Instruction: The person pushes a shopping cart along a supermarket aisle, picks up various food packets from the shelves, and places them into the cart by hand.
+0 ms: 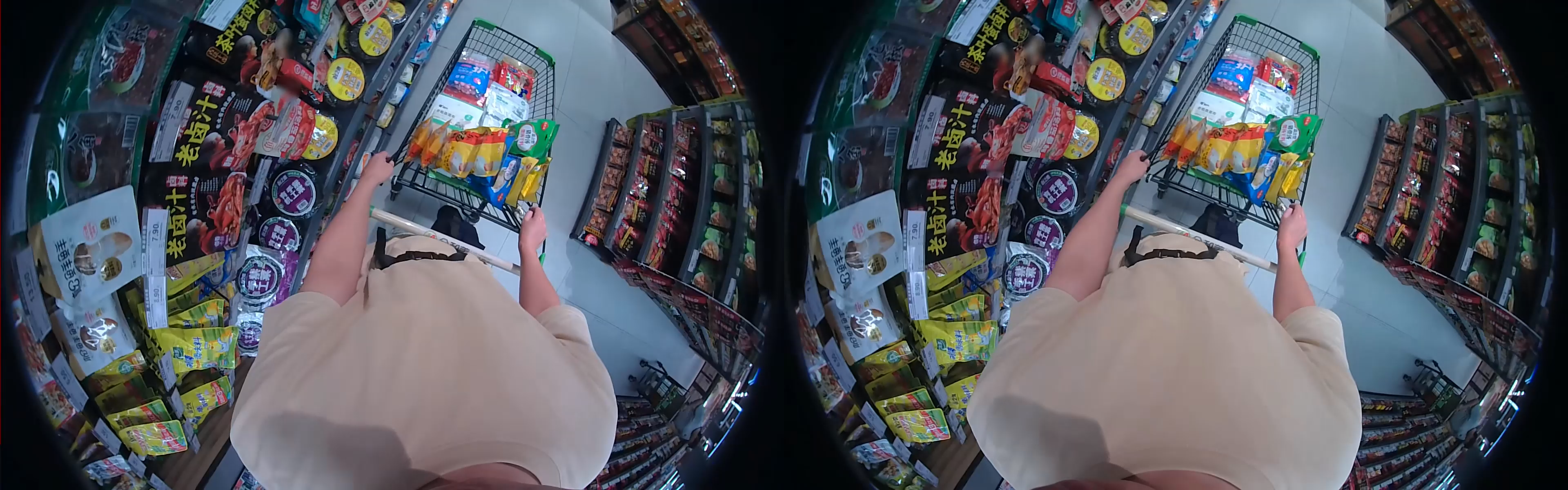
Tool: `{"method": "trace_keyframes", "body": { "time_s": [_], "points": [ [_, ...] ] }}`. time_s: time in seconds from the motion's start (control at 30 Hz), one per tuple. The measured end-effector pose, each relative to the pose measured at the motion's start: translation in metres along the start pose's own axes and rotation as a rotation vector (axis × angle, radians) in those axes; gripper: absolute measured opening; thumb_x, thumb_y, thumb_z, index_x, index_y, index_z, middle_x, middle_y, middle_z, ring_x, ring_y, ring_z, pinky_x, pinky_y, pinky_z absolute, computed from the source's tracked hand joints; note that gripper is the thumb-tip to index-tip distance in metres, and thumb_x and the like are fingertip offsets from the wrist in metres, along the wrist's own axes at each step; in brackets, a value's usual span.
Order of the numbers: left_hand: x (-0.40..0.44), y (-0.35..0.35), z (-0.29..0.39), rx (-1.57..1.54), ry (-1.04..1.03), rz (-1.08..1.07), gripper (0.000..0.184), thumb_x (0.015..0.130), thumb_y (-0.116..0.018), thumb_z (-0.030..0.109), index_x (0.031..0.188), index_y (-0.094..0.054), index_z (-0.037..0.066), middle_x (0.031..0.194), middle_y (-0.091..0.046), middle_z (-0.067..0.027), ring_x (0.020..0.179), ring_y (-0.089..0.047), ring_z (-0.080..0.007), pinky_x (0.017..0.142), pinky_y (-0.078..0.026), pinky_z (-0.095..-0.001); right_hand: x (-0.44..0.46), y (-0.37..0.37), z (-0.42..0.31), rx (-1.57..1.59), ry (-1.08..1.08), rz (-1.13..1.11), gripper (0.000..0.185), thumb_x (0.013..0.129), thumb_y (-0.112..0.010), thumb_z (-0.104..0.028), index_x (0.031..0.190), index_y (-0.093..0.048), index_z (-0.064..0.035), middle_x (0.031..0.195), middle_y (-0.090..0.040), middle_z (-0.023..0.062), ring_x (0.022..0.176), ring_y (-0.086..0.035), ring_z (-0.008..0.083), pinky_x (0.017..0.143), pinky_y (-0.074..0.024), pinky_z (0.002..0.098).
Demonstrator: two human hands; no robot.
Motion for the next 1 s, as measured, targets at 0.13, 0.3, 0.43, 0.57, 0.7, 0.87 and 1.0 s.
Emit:
{"method": "trace_keyframes", "body": {
  "time_s": [0.13, 0.3, 0.43, 0.57, 0.7, 0.87, 1.0],
  "points": [
    [0.014, -0.004, 0.012, -0.122, -0.012, -0.03, 0.033, 0.092, -0.063, 0.023, 0.114, -0.065, -0.001, 0.109, -0.069, -0.0215, 0.105, -0.065, -0.0352, 0.088, -0.05, -0.0434, 0.025, -0.001, 0.002, -0.018, 0.009, -0.032, 0.021, 0.093, -0.053, -0.022, 0.101, -0.068, -0.0109, 0.1, -0.071, 0.0142, 0.092, -0.067, 0.0368, 0.078, -0.0528, 0.0478],
    [0.033, -0.016, 0.018, -0.296, 0.02, -0.054, 0.034, 0.09, -0.063, 0.02, 0.116, -0.062, -0.001, 0.099, -0.069, -0.0142, 0.09, -0.065, -0.0235, 0.08, -0.051, -0.0366, 0.054, 0.001, 0.001, -0.005, 0.02, -0.094, 0.023, 0.094, -0.052, -0.023, 0.104, -0.069, -0.0107, 0.099, -0.072, 0.0155, 0.091, -0.068, 0.0389, 0.078, -0.0529, 0.0487],
    [0.032, -0.008, 0.041, -0.304, 0.072, -0.038, 0.035, 0.09, -0.064, 0.022, 0.118, -0.064, -0.001, 0.095, -0.07, -0.0131, 0.083, -0.065, -0.0231, 0.073, -0.052, -0.0375, 0.068, 0.001, 0.0, 0.108, 0.013, -0.039, 0.024, 0.095, -0.052, -0.023, 0.108, -0.068, -0.0118, 0.098, -0.073, 0.0151, 0.091, -0.068, 0.0395, 0.078, -0.0535, 0.0492],
    [0.039, -0.011, 0.04, -0.251, 0.08, -0.051, 0.036, 0.093, -0.062, 0.023, 0.12, -0.063, 0.0, 0.098, -0.07, -0.0146, 0.088, -0.066, -0.0241, 0.076, -0.052, -0.0376, 0.074, 0.009, -0.022, 0.474, 0.057, 0.012, 0.025, 0.096, -0.052, -0.012, 0.115, -0.066, -0.0029, 0.1, -0.073, 0.0157, 0.086, -0.072, 0.03, 0.079, -0.0554, 0.0395],
    [0.019, -0.012, 0.046, -0.13, -0.04, 0.022, 0.039, 0.097, -0.061, 0.028, 0.125, -0.062, 0.002, 0.109, -0.069, -0.0151, 0.102, -0.066, -0.0232, 0.087, -0.051, -0.0355, 0.073, 0.036, -0.115, 0.79, 0.307, -0.1, 0.027, 0.094, -0.052, 0.003, 0.118, -0.063, 0.0019, 0.104, -0.072, 0.0119, 0.09, -0.069, 0.0178, 0.08, -0.054, 0.0307],
    [-0.026, 0.014, 0.029, -0.603, -0.054, 0.248, 0.043, 0.102, -0.057, 0.031, 0.135, -0.056, 0.003, 0.118, -0.067, -0.0087, 0.107, -0.063, -0.0168, 0.092, -0.049, -0.0297, 0.06, 0.031, -0.267, 0.815, 0.841, -0.373, 0.027, 0.089, -0.061, 0.001, 0.116, -0.064, -0.0011, 0.104, -0.071, 0.0167, 0.091, -0.071, 0.0289, 0.08, -0.0556, 0.0354],
    [-0.06, 0.054, -0.032, -0.783, 0.081, 0.73, 0.051, 0.103, -0.055, 0.029, 0.145, -0.043, 0.002, 0.127, -0.061, -0.0097, 0.111, -0.059, -0.0164, 0.091, -0.048, -0.0268, 0.045, -0.007, -0.383, 0.675, 1.136, -0.755, 0.03, 0.094, -0.062, -0.011, 0.123, -0.062, -0.0051, 0.11, -0.07, 0.0161, 0.097, -0.068, 0.0347, 0.084, -0.0549, 0.0388]
  ]
}}
Point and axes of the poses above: each hand's wrist, its own x-axis towards the middle knuckle, its own y-axis out of the back of the hand, z = x × y, the point moved 3 cm from there along x, towards the middle knuckle
